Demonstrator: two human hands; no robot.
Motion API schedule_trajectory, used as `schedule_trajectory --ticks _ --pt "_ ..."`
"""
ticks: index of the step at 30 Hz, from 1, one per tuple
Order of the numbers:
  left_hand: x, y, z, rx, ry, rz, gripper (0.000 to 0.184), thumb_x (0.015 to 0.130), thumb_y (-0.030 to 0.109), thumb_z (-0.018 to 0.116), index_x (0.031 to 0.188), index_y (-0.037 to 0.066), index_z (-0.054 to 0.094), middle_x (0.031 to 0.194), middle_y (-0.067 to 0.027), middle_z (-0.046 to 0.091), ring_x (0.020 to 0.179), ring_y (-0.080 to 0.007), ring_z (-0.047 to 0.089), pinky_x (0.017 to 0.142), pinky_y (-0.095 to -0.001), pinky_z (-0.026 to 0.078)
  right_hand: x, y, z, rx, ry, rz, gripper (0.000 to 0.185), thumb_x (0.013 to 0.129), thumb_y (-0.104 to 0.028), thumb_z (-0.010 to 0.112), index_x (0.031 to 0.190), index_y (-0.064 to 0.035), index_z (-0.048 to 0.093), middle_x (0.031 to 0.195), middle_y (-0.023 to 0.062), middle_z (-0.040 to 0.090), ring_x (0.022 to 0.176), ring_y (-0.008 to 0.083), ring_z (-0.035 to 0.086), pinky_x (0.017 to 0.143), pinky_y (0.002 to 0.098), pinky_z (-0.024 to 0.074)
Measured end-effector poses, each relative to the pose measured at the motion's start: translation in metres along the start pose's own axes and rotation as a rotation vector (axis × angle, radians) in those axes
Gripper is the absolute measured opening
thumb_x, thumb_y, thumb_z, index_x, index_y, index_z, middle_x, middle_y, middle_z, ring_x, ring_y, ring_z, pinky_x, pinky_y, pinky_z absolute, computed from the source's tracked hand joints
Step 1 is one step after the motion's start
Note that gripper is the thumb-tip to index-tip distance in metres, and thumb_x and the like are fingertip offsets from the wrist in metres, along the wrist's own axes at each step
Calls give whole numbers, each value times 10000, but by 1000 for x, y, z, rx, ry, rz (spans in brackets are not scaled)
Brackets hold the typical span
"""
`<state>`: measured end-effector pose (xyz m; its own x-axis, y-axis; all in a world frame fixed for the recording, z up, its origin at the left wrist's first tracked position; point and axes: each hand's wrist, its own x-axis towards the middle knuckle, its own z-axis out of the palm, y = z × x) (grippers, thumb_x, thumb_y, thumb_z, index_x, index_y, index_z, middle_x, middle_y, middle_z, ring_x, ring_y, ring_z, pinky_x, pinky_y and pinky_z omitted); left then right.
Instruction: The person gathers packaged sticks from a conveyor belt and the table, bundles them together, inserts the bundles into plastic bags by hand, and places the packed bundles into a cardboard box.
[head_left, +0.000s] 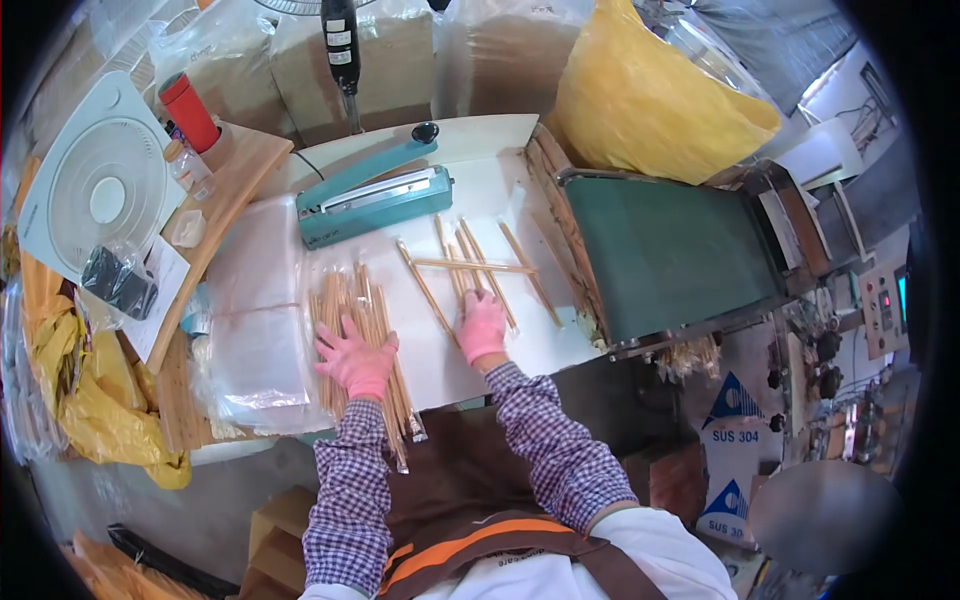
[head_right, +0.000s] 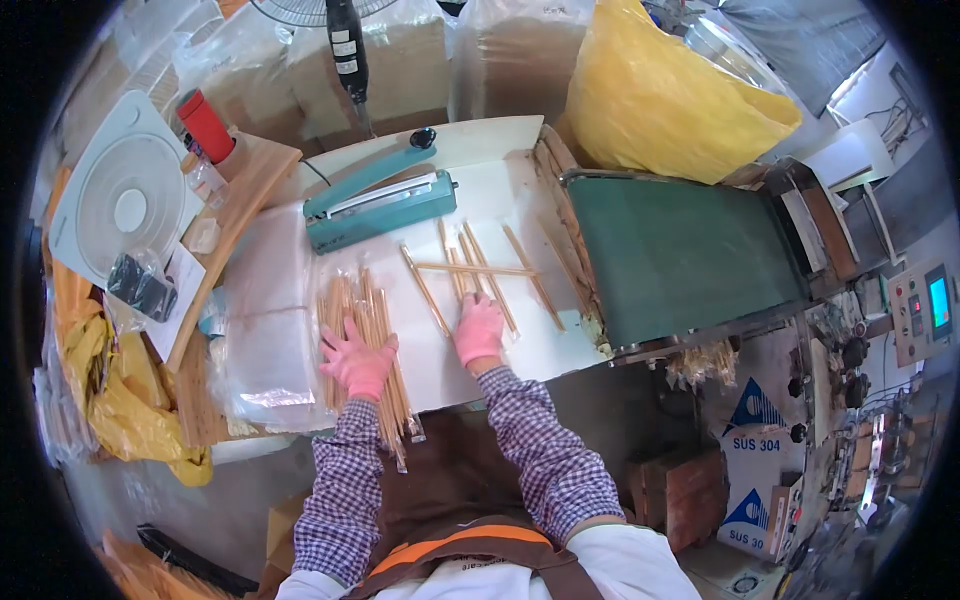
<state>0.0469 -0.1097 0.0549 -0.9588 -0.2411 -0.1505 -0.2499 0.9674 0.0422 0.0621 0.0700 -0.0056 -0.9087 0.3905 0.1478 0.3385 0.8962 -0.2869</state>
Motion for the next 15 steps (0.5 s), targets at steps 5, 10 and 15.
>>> schedule_trajectory --ticks 5,10,15 --pt "1 1 0 1 -18 -8 949 658 640 632 1425 222 261 1437 -207 212 1315 -395 233 976 -609 277 -39 -31 3 150 32 -149 357 750 -146 591 1096 -74 543 1076 122 548 910 315 546 765 415 458" --pt "1 -1 1 2 -8 -5 948 663 647 630 1426 221 263 1441 -202 209 1312 -390 240 980 -598 281 -54 -54 0 132 -246 -370 291 781 -141 517 1060 -71 566 1106 101 539 938 281 538 794 391 438" --pt "-2 1 -2 3 8 -4 919 677 637 626 1415 212 281 1435 -208 230 1302 -385 265 974 -597 298 25 -9 -18 40 111 -278 200 779 -150 532 951 -100 620 1091 98 543 1021 275 500 858 378 408"
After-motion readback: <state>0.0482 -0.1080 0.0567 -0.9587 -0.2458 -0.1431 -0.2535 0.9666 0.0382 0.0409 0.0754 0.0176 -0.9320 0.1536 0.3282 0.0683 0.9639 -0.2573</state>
